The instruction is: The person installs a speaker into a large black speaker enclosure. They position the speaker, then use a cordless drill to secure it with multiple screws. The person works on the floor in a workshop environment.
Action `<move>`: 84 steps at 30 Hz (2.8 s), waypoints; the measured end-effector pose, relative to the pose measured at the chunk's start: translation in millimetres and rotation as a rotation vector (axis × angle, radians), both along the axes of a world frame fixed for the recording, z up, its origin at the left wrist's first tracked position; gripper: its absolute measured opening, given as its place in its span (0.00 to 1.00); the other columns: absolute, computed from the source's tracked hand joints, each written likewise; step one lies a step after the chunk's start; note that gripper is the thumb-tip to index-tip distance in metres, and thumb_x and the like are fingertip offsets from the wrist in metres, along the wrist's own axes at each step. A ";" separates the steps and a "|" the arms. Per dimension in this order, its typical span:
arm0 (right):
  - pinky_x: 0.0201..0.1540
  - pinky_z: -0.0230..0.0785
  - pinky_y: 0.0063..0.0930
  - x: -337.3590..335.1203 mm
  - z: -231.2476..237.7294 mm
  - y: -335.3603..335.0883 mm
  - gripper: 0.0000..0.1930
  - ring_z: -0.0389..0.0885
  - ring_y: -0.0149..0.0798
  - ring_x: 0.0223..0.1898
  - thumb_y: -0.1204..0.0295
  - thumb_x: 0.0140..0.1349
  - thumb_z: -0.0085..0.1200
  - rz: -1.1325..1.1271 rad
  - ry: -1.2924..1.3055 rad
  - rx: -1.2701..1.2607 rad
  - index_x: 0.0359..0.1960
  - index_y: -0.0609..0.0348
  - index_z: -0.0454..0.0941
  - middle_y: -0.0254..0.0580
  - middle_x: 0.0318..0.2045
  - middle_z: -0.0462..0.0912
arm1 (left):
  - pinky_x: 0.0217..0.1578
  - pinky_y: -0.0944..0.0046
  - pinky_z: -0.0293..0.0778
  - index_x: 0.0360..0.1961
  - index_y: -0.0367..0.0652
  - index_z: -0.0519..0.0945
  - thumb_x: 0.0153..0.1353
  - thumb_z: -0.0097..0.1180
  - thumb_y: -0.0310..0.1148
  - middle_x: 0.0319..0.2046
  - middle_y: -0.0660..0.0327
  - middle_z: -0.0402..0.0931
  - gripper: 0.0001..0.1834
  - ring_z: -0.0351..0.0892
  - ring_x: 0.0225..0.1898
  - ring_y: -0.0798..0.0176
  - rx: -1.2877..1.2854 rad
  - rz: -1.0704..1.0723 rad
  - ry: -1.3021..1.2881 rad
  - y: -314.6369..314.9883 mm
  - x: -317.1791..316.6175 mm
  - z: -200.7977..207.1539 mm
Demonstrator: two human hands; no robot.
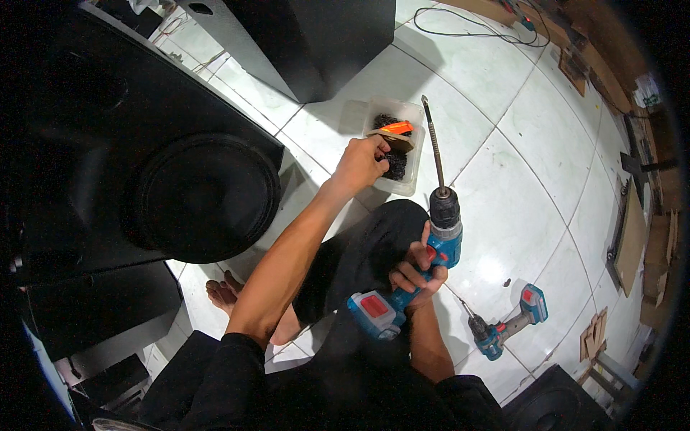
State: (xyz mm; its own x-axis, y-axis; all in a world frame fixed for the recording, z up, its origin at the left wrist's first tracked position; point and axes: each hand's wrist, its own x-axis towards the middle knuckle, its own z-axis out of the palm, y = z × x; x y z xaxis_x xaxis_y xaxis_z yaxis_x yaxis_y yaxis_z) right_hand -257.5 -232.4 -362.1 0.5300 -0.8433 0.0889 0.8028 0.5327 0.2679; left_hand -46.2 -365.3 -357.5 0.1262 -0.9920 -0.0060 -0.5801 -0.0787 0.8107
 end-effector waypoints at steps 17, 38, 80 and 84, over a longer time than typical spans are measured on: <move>0.24 0.69 0.25 -4.5 -7.3 0.5 0.43 0.72 0.25 0.20 0.71 0.55 0.56 0.024 0.021 0.012 0.73 0.42 0.48 0.31 0.33 0.71 | 0.40 0.69 0.79 0.41 0.30 0.78 0.58 0.51 0.19 0.38 0.57 0.77 0.10 0.81 0.36 0.64 0.409 0.194 0.951 0.8 5.2 18.0; 0.30 0.69 0.28 -3.5 -1.3 -1.4 0.43 0.77 0.31 0.26 0.72 0.57 0.54 0.045 0.006 -0.057 0.74 0.43 0.47 0.36 0.35 0.72 | 0.44 0.67 0.78 0.36 0.35 0.78 0.61 0.56 0.29 0.33 0.59 0.79 0.08 0.79 0.39 0.67 0.325 0.207 1.045 -2.9 8.0 13.7; 0.29 0.70 0.32 -1.1 -1.8 0.5 0.44 0.77 0.33 0.25 0.74 0.55 0.54 0.054 -0.021 -0.032 0.74 0.41 0.46 0.38 0.35 0.73 | 0.27 0.71 0.67 0.40 0.38 0.73 0.71 0.46 0.36 0.26 0.65 0.69 0.11 0.68 0.26 0.69 0.346 -0.004 1.788 8.5 12.0 0.1; 0.28 0.69 0.30 -5.4 -2.4 1.8 0.45 0.75 0.31 0.23 0.73 0.53 0.55 0.044 0.021 -0.007 0.74 0.42 0.47 0.36 0.33 0.72 | 0.27 0.73 0.66 0.41 0.39 0.74 0.72 0.46 0.40 0.26 0.66 0.67 0.14 0.66 0.26 0.71 0.337 0.070 1.800 17.0 7.7 13.2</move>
State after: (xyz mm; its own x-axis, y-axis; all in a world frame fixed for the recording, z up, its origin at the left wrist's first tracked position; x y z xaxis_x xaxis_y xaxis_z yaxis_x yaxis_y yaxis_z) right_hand -262.9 -230.6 -364.5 0.5679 -0.8189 0.0830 0.7842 0.5690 0.2476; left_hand -38.6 -348.3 -344.3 -0.2220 -0.9137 -0.3404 0.8866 -0.3345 0.3195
